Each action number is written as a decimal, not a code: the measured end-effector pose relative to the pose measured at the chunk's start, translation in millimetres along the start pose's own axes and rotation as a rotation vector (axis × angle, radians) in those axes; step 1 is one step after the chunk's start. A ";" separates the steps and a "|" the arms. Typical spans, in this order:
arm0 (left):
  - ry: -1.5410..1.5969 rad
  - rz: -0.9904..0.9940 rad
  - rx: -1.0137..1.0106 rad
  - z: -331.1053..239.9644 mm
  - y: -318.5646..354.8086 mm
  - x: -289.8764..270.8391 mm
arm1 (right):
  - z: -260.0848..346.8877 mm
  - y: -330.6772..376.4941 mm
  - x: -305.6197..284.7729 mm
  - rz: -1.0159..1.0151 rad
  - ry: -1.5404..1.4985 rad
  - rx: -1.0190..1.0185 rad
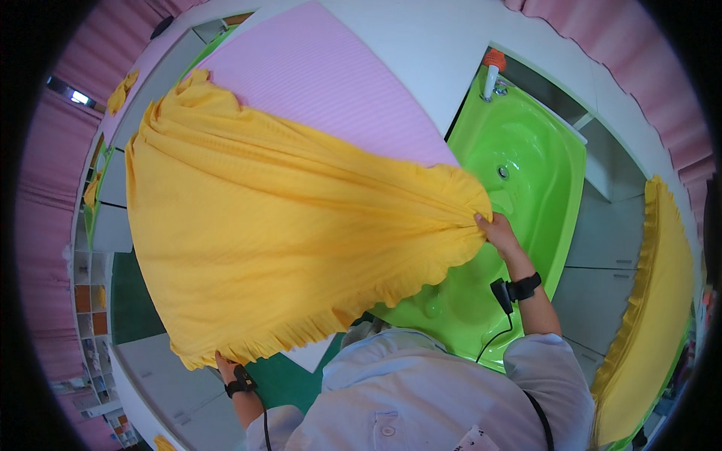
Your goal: The person spreads a yellow garment across a pink surface, smoothing it out by hand before moving it to a green basin where they handle a shower head and adjust the faucet.
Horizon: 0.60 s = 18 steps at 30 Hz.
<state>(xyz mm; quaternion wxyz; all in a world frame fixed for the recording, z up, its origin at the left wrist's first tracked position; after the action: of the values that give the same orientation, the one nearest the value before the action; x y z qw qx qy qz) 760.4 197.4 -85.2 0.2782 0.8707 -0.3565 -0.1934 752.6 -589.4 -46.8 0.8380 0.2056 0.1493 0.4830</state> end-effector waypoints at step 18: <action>-0.437 0.110 0.294 -17.3 -46.8 -98.4 | 22.9 8.5 5.3 0.222 -1.007 -0.050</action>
<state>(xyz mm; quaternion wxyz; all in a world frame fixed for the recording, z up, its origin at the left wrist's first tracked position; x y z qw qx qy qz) 727.7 302.7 -87.4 0.0755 0.8187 -0.4790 -0.3074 759.2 -585.6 -23.0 0.7544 0.4071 -0.3070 0.4134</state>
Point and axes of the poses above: each hand's wrist, its own y-axis away from the middle knuckle, its own x-axis out of the palm, z = x × y, the point moved 4 cm from there along -y, towards the middle knuckle, and after that the axes turned 8 degrees about -y, right-handed, at the moved point
